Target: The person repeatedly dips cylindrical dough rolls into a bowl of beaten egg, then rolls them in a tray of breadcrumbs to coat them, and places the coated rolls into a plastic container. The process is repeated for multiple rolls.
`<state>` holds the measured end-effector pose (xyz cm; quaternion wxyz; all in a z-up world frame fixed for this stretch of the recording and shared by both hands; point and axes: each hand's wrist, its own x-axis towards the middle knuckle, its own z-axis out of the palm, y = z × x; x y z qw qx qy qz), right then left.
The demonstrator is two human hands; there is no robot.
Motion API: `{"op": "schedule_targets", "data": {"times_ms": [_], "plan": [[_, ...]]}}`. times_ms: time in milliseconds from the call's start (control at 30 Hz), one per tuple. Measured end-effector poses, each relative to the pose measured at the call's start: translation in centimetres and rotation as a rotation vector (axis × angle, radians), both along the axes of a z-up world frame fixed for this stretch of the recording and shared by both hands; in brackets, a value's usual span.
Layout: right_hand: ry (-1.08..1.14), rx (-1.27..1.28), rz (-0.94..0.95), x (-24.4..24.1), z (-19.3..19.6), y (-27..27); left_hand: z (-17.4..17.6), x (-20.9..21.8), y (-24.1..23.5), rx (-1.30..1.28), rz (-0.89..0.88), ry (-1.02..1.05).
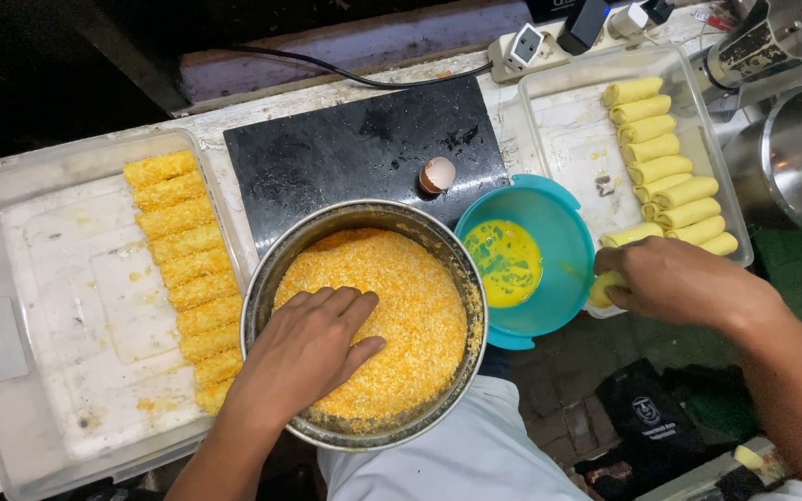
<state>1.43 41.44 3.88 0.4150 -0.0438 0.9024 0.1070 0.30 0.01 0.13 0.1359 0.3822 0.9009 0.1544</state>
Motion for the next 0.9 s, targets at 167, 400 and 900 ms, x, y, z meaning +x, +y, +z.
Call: {"op": "schedule_targets", "data": {"times_ms": [167, 400, 900], "plan": [[-0.018, 0.012, -0.042, 0.2, -1.7, 1.1, -0.1, 0.0, -0.1, 0.020, -0.006, 0.024], [-0.063, 0.028, -0.173, -0.1, -1.3, 0.4, -0.1, -0.1, -0.1, 0.012, -0.009, 0.014], [-0.337, -0.089, -0.430, -0.9, 2.8, 0.1, 0.1, -0.2, -0.2, 0.040, -0.014, 0.021]]}}
